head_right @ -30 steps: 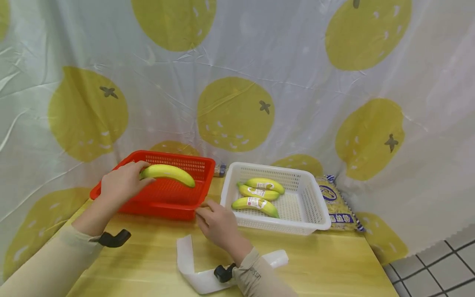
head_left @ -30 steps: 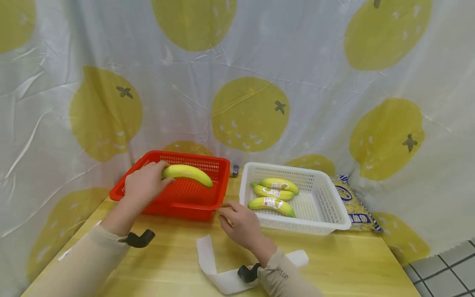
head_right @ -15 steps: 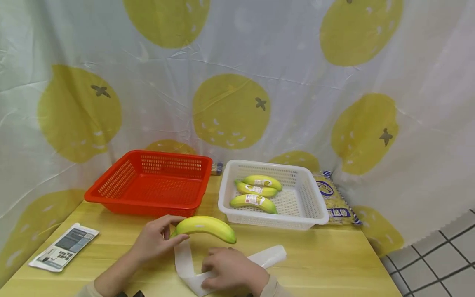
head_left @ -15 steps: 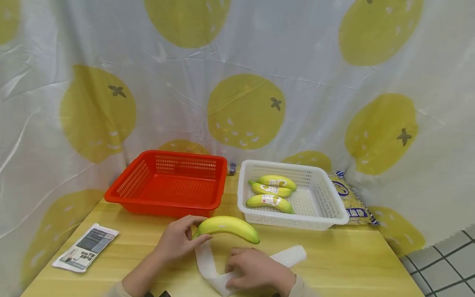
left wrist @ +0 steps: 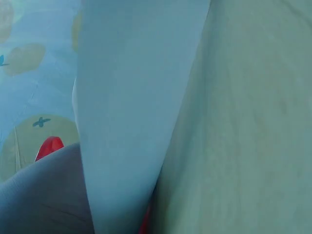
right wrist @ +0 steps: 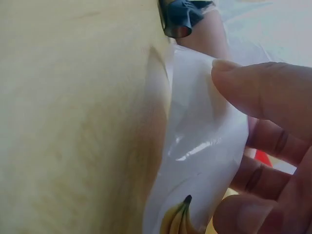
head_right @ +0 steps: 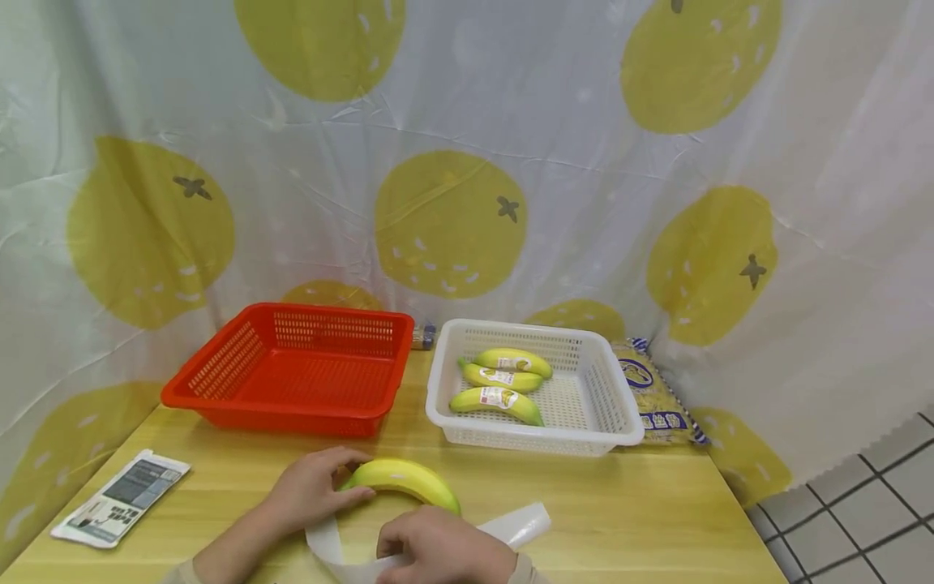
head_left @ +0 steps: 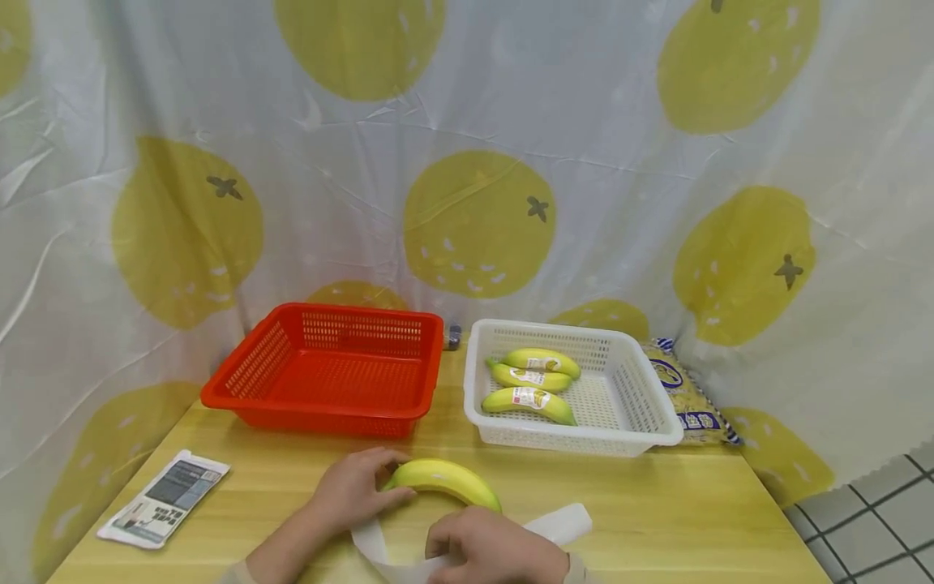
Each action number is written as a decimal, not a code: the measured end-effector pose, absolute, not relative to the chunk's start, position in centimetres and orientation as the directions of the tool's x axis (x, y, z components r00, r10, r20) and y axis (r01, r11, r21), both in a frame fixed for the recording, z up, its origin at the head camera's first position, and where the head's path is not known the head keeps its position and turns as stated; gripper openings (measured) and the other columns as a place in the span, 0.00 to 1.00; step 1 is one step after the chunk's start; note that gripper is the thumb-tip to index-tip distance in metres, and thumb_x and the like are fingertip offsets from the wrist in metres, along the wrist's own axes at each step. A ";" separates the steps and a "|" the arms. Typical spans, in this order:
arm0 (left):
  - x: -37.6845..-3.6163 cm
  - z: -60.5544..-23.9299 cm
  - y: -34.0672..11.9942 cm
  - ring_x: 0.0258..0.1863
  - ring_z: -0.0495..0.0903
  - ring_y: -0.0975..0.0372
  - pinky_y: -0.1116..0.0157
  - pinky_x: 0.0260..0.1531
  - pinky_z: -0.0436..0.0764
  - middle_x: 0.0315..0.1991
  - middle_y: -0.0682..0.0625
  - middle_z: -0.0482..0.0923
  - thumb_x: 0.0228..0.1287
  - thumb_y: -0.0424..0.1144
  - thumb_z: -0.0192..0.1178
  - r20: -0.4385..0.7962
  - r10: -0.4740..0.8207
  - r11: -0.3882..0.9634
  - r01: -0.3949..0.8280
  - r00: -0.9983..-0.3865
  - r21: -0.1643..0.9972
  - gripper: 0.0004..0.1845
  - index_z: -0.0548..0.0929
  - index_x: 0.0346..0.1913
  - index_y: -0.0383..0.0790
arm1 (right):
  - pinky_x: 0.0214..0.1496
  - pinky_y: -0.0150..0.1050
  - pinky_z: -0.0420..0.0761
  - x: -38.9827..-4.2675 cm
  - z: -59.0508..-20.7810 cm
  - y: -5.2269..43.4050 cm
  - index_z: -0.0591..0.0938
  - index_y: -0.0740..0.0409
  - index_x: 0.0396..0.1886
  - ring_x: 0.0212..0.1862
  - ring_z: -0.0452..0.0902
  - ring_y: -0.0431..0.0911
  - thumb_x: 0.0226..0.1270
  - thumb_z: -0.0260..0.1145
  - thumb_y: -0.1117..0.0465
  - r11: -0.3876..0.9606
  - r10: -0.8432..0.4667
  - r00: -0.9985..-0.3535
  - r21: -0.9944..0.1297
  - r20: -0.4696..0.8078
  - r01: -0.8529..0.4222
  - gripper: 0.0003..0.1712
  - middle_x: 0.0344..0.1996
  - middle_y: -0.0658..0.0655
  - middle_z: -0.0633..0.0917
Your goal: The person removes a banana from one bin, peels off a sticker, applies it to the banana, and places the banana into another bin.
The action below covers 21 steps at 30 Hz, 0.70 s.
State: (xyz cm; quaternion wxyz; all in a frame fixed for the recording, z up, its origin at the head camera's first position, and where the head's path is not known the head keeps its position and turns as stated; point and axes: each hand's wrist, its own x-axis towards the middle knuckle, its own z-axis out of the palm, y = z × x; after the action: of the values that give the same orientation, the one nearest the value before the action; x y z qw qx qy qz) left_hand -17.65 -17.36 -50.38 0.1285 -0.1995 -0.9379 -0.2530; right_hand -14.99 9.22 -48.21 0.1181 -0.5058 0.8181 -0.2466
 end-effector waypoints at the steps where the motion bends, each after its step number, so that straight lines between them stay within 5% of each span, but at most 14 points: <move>1: -17.7 -50.4 -17.4 0.41 0.82 0.70 0.65 0.39 0.80 0.45 0.66 0.85 0.55 0.66 0.72 0.343 0.310 0.803 0.437 -0.887 0.405 0.24 0.87 0.51 0.59 | 0.34 0.19 0.71 -15.1 -48.2 9.2 0.85 0.40 0.36 0.29 0.69 0.25 0.69 0.70 0.48 0.370 -0.884 -0.465 -0.525 0.056 -0.767 0.05 0.27 0.30 0.77; 8: -17.8 -50.5 -17.7 0.41 0.81 0.70 0.64 0.37 0.80 0.46 0.66 0.85 0.53 0.69 0.71 0.331 0.312 0.840 0.421 -0.891 0.342 0.28 0.87 0.52 0.59 | 0.33 0.18 0.72 -15.2 -48.4 9.2 0.85 0.40 0.37 0.29 0.70 0.24 0.68 0.70 0.47 0.385 -0.872 -0.486 -0.537 0.053 -0.751 0.05 0.28 0.28 0.78; 11: -17.7 -50.3 -18.0 0.33 0.77 0.75 0.69 0.29 0.76 0.42 0.68 0.82 0.53 0.68 0.72 0.402 0.322 0.838 0.456 -0.857 0.301 0.26 0.87 0.51 0.60 | 0.33 0.18 0.71 -15.3 -48.4 9.0 0.85 0.40 0.36 0.29 0.70 0.24 0.70 0.69 0.46 0.387 -0.870 -0.488 -0.519 0.067 -0.762 0.06 0.28 0.28 0.78; 14: -17.6 -49.9 -18.3 0.23 0.66 0.79 0.78 0.22 0.67 0.39 0.66 0.81 0.54 0.60 0.75 0.591 0.391 0.759 0.610 -0.706 0.227 0.20 0.88 0.47 0.57 | 0.33 0.17 0.71 -15.4 -48.4 8.8 0.85 0.40 0.36 0.28 0.69 0.24 0.72 0.68 0.46 0.386 -0.869 -0.489 -0.507 0.082 -0.771 0.07 0.28 0.28 0.78; 18: -17.3 -49.3 -17.7 0.22 0.69 0.79 0.85 0.25 0.67 0.36 0.64 0.83 0.54 0.49 0.77 0.741 0.550 0.478 0.873 -0.384 0.098 0.13 0.88 0.41 0.53 | 0.33 0.17 0.71 -15.6 -48.5 8.8 0.84 0.39 0.36 0.28 0.70 0.23 0.72 0.67 0.45 0.387 -0.860 -0.499 -0.504 0.103 -0.772 0.07 0.27 0.28 0.78; 20: -16.8 -49.2 -17.3 0.24 0.74 0.78 0.85 0.28 0.69 0.34 0.65 0.83 0.55 0.50 0.77 0.709 0.629 0.333 0.935 -0.319 0.125 0.12 0.87 0.39 0.54 | 0.33 0.17 0.71 -15.7 -48.6 8.9 0.84 0.38 0.36 0.28 0.70 0.22 0.72 0.67 0.46 0.383 -0.855 -0.506 -0.520 0.113 -0.763 0.06 0.28 0.28 0.78; 21: -16.5 -49.1 -17.1 0.25 0.75 0.78 0.85 0.28 0.70 0.33 0.66 0.83 0.56 0.51 0.76 0.661 0.669 0.280 0.939 -0.340 0.199 0.11 0.87 0.39 0.55 | 0.33 0.17 0.72 -15.7 -48.6 8.9 0.84 0.38 0.36 0.29 0.70 0.22 0.72 0.67 0.46 0.378 -0.852 -0.508 -0.526 0.123 -0.762 0.06 0.28 0.28 0.78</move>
State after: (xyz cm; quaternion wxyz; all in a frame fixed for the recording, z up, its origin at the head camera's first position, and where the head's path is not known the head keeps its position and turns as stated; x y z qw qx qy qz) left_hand -16.46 -17.09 -49.14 0.2328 -0.5254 -0.7652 -0.2902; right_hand -15.72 8.92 -48.65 0.0845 -0.4886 0.8259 -0.2685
